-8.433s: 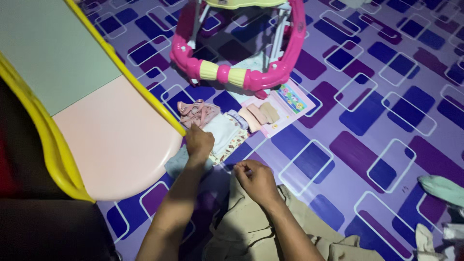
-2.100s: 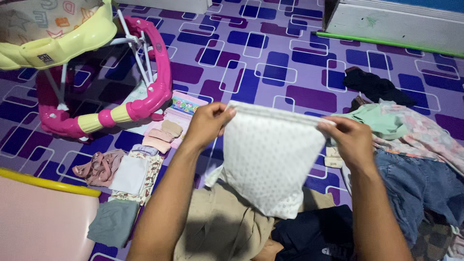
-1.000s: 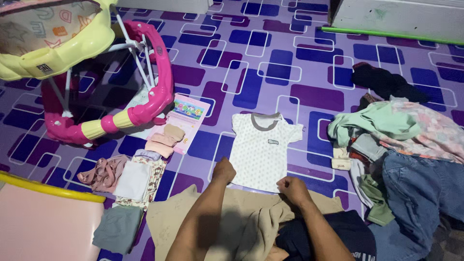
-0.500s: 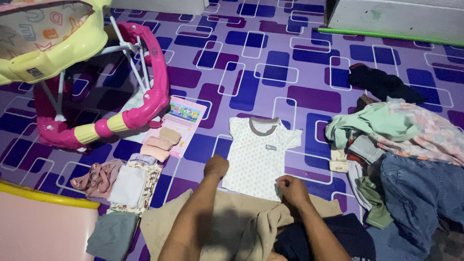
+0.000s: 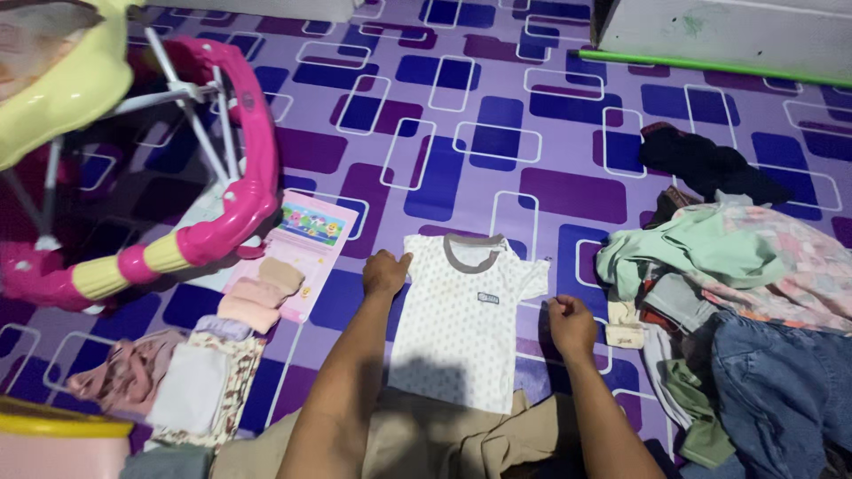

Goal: The person folds several items of clothing by hand, including a pair of underwear, a white tank top, a patterned onesie, and a pair of light green shorts, placing them into a stack on the floor.

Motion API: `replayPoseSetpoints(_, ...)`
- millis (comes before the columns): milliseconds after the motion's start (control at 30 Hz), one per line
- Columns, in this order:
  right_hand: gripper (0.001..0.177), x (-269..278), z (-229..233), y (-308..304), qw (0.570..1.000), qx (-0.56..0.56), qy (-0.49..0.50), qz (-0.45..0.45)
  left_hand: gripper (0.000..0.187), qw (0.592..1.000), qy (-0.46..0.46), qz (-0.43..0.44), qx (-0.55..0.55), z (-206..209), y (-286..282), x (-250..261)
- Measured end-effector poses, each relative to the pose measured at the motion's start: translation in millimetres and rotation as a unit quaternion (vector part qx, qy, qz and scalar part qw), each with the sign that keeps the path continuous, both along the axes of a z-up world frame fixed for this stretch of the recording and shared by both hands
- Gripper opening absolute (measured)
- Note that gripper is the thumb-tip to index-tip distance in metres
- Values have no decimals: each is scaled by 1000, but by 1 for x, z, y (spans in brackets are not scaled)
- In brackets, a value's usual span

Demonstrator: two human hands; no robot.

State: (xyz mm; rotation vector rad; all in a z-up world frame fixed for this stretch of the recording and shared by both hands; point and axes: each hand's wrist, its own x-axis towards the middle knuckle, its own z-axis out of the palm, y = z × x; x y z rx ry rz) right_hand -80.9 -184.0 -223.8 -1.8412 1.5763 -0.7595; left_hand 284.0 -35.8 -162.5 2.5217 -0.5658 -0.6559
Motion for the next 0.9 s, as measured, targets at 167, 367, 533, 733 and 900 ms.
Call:
replayPoseSetpoints(167, 44, 25, 17, -8, 994, -74, 77, -33, 52, 997, -71, -32, 6, -10, -15, -13)
replayPoseSetpoints(367, 34, 38, 12, -12, 997, -12, 73, -10, 32, 990, -27, -1, -136, -44, -12, 3)
replayPoseSetpoints(533, 31, 32, 8, -8, 997, 44, -19, -63, 26, 933, 134, 101, -318, -69, -4, 17)
replayPoseSetpoints(733, 36, 55, 35, 19, 949, -220, 11, 224, 20, 848, 273, 215, -400, -70, 3, 20)
replayPoseSetpoints(900, 59, 63, 30, 31, 934, -88, 193, 287, 32, 857, 211, 261, -390, -62, 3, 20)
